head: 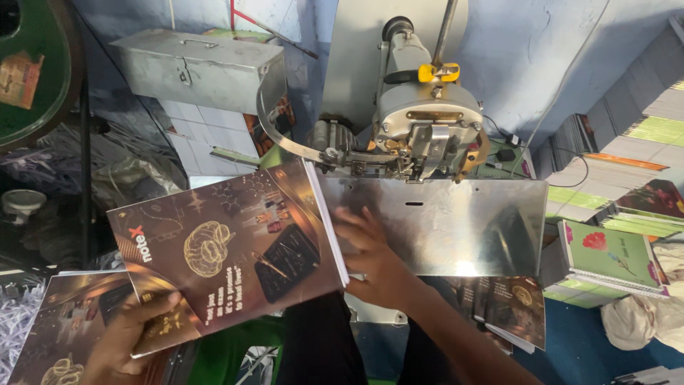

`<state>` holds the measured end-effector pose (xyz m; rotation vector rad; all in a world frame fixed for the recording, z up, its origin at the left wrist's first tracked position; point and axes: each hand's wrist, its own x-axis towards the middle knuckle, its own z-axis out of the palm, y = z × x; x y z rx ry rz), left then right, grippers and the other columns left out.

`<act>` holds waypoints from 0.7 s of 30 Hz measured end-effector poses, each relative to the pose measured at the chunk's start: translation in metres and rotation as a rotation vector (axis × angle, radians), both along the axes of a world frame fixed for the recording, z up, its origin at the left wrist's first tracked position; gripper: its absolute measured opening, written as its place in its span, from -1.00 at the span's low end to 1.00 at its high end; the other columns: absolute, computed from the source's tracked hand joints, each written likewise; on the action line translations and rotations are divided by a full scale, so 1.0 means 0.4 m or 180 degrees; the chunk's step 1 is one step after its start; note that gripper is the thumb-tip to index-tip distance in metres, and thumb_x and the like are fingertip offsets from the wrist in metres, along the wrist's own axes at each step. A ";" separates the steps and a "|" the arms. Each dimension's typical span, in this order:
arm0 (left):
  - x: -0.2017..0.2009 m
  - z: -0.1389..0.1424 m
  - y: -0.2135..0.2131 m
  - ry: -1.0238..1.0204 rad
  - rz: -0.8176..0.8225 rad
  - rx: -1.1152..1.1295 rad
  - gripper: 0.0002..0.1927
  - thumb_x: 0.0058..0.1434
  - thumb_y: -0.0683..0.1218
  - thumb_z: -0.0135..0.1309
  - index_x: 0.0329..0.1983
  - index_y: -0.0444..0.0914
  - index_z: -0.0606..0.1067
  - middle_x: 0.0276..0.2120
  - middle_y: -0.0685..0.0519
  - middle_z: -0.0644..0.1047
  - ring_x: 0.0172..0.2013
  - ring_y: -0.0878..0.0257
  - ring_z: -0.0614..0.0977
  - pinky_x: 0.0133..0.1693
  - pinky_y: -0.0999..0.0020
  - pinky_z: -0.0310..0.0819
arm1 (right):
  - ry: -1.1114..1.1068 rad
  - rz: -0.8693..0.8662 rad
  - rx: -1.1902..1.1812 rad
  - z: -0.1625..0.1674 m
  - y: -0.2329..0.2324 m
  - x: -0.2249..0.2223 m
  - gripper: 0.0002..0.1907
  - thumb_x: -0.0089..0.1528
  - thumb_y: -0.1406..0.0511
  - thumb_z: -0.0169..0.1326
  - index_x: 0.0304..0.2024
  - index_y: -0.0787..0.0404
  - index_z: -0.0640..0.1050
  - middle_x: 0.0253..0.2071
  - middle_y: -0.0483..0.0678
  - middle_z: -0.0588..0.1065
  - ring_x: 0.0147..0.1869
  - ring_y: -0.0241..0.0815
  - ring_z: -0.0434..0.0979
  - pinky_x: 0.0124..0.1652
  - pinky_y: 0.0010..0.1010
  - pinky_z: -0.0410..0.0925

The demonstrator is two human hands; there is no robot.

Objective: The person repeatedly places brown-covered notebooks under a binding machine, presses the handle to stitch the spine, then removes and stacks the finished units. The person handles notebooks one at a time and maintains a growing stack of completed items.

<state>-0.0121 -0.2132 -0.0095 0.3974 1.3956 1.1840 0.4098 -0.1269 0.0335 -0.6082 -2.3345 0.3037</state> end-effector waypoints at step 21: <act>-0.136 0.169 0.049 0.0295 0.0266 0.0608 -0.49 0.41 0.12 -0.19 0.24 -0.32 0.38 0.05 -0.21 0.51 0.07 -0.09 0.52 0.05 -0.07 0.38 | 0.0233 0.0297 -0.1136 0.078 0.036 -0.147 -0.74 0.33 0.18 0.14 -0.26 0.25 0.63 0.40 0.23 0.38 -0.20 0.05 0.64 -0.19 -0.25 0.45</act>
